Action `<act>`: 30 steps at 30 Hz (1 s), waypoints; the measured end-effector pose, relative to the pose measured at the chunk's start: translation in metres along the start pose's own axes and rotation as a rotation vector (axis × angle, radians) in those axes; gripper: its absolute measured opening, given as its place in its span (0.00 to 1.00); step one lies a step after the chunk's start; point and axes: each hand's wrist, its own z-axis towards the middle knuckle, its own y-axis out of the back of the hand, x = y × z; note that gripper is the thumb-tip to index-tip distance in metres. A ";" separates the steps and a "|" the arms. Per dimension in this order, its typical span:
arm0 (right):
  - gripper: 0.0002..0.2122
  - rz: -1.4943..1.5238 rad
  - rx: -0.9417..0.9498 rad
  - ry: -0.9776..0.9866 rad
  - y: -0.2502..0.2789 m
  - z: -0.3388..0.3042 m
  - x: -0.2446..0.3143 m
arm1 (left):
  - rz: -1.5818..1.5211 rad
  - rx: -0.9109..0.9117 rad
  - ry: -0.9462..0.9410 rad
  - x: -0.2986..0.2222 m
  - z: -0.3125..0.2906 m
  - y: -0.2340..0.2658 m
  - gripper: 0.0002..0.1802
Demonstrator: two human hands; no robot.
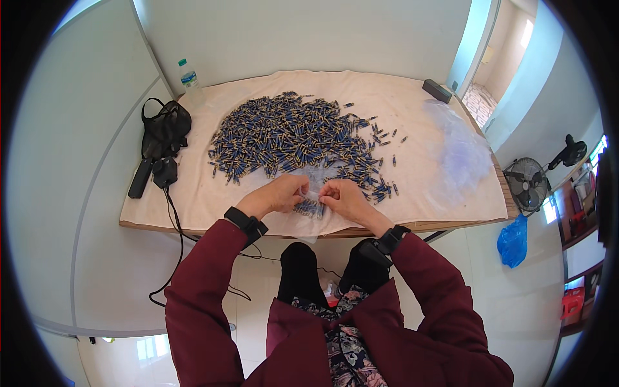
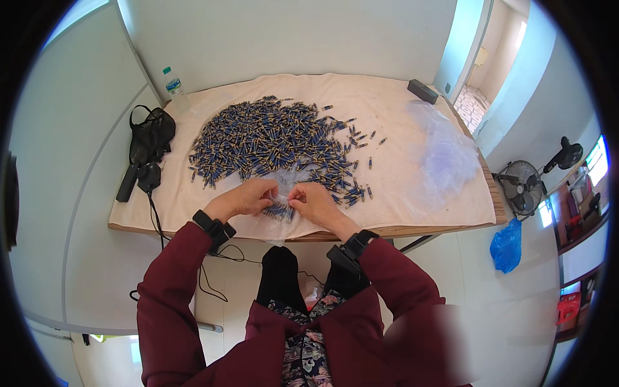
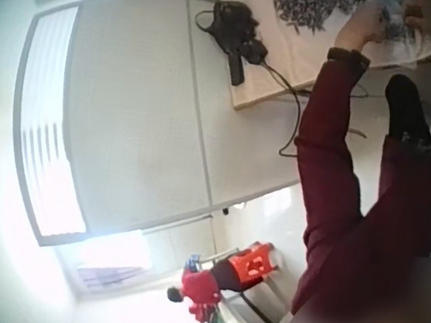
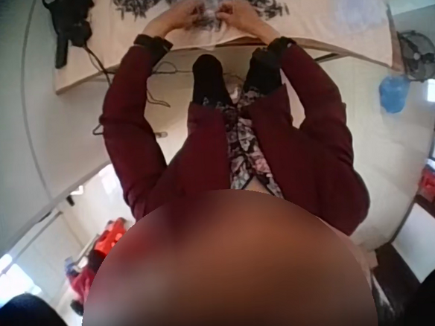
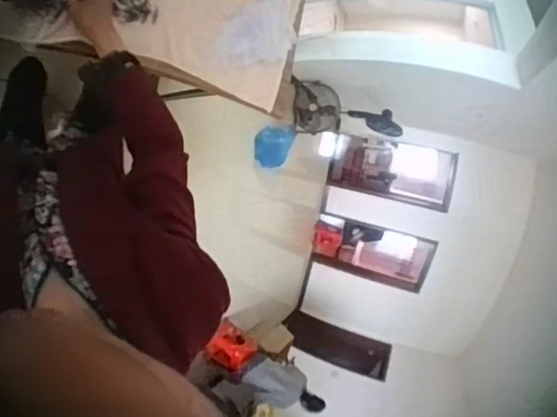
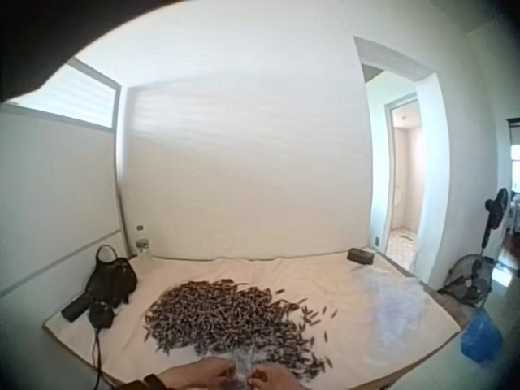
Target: The person gathers small blue and gold components by hand, places them into a plastic bag, and seals the bag before setting it aside.
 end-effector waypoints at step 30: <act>0.08 0.247 0.320 -0.162 0.009 0.008 0.011 | -0.245 0.197 0.146 0.005 -0.002 0.004 0.07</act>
